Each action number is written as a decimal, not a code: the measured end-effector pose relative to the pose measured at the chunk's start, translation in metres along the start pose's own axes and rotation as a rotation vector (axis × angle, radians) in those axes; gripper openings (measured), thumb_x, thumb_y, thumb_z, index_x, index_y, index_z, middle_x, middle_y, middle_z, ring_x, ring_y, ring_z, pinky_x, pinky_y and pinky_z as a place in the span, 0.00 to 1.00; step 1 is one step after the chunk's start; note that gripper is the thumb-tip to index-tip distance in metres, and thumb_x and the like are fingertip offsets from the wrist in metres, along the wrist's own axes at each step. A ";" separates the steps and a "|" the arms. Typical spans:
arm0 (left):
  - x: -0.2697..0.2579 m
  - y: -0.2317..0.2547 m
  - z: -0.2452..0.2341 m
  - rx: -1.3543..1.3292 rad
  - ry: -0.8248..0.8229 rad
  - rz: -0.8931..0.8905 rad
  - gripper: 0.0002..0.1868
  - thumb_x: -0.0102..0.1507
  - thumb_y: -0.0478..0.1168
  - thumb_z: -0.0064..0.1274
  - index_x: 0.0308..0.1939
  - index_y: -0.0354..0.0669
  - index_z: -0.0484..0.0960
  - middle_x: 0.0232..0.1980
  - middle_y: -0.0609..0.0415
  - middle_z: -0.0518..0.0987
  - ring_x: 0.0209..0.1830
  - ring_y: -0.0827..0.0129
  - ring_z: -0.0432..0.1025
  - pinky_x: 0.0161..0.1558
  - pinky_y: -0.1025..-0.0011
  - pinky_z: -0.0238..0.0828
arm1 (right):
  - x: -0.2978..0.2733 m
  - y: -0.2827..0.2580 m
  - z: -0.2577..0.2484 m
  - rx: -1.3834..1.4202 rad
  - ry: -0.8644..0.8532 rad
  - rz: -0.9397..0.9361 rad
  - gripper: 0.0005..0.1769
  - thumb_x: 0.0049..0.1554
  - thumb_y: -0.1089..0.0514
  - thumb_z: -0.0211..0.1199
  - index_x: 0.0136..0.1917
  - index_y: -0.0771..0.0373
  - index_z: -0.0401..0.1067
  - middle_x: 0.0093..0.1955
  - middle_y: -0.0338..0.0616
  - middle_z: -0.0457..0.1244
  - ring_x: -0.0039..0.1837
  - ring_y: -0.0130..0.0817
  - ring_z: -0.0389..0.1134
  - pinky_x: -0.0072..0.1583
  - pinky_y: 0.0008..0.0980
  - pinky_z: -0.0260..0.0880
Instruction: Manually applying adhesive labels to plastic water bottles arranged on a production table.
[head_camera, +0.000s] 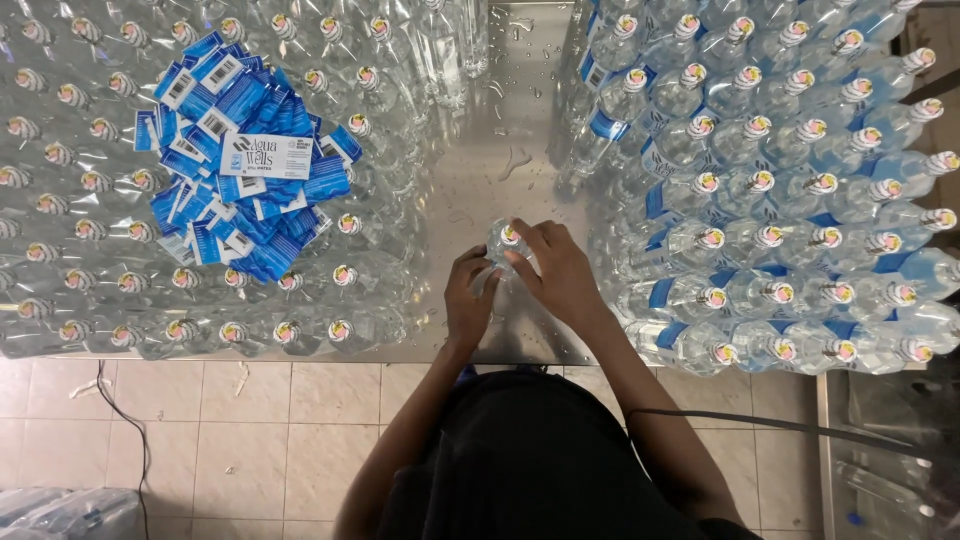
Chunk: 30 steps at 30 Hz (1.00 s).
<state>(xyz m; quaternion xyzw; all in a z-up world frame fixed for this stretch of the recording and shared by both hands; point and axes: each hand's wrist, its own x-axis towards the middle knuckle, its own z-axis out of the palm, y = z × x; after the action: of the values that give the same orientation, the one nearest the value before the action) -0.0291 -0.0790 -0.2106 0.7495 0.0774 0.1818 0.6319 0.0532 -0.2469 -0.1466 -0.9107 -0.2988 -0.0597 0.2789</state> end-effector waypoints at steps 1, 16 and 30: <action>0.002 0.000 0.000 -0.001 0.002 0.000 0.11 0.72 0.38 0.61 0.55 0.36 0.80 0.68 0.41 0.75 0.72 0.46 0.73 0.71 0.57 0.76 | 0.006 -0.003 -0.004 -0.001 -0.001 -0.002 0.28 0.73 0.34 0.53 0.76 0.51 0.69 0.58 0.44 0.66 0.58 0.38 0.72 0.53 0.36 0.78; 0.019 -0.001 0.014 0.031 -0.034 -0.006 0.03 0.74 0.32 0.52 0.50 0.40 0.74 0.66 0.43 0.75 0.70 0.48 0.75 0.67 0.57 0.80 | 0.047 0.025 -0.022 0.016 -0.231 0.282 0.19 0.68 0.44 0.63 0.62 0.57 0.67 0.44 0.51 0.71 0.48 0.53 0.78 0.50 0.51 0.77; -0.009 0.012 -0.050 -0.041 -0.190 -0.379 0.16 0.74 0.44 0.45 0.62 0.42 0.73 0.79 0.46 0.64 0.73 0.47 0.73 0.71 0.50 0.75 | 0.083 0.160 -0.077 -0.136 0.121 0.557 0.23 0.67 0.43 0.73 0.56 0.62 0.67 0.41 0.60 0.72 0.43 0.60 0.77 0.45 0.54 0.76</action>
<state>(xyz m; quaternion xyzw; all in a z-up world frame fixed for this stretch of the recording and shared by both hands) -0.0577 -0.0384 -0.1936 0.7222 0.1533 -0.0104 0.6744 0.2174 -0.3526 -0.1350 -0.9691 -0.0154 -0.0552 0.2401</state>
